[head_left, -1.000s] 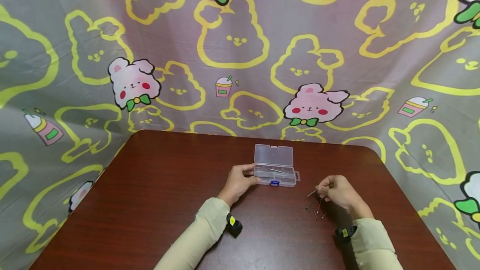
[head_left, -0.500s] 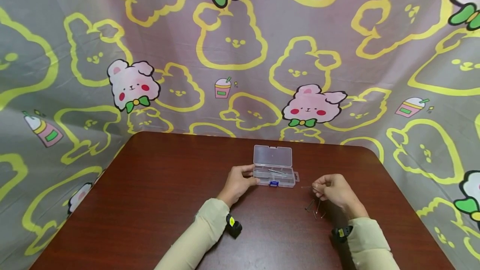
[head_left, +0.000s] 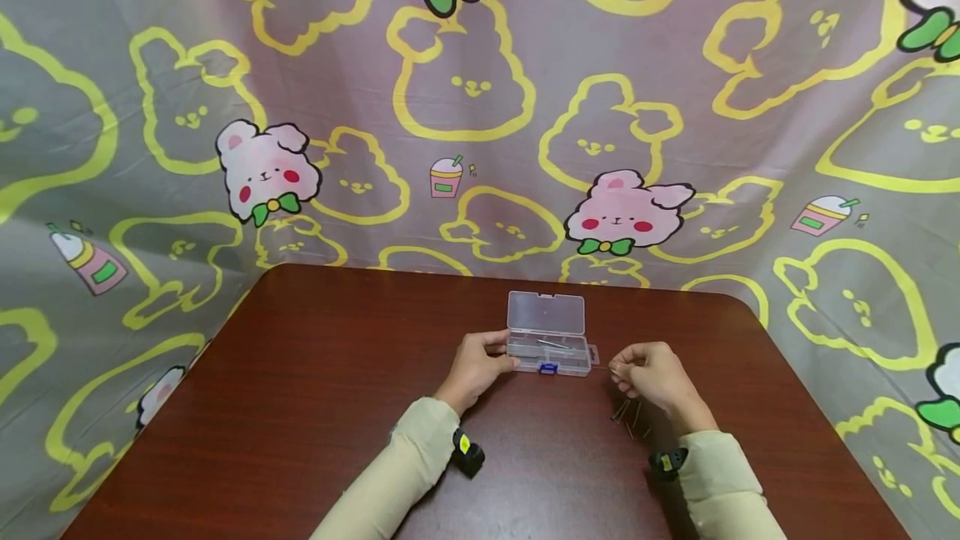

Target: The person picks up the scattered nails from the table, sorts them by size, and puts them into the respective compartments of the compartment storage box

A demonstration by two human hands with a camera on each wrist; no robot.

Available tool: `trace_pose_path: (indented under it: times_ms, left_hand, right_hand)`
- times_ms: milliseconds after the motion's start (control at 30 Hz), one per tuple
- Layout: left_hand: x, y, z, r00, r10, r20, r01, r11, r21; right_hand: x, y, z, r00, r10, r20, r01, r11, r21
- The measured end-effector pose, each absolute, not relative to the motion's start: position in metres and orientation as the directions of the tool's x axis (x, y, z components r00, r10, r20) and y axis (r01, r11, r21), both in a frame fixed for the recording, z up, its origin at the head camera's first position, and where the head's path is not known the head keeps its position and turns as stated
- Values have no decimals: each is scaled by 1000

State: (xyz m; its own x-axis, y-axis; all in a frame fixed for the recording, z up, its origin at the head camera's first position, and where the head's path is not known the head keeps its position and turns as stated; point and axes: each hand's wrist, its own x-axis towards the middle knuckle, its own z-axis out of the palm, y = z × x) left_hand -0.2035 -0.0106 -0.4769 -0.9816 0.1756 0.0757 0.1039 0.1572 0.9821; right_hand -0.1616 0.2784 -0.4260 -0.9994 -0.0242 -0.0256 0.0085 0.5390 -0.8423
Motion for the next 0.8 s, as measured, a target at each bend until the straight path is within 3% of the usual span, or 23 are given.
trace_pose_path:
  times_ms: [800]
  left_hand:
    - [-206, -8, -473, -983, 171, 61, 95, 200, 975]
  right_hand:
    - [-173, 250, -423, -999, 13, -35, 37, 545, -838]
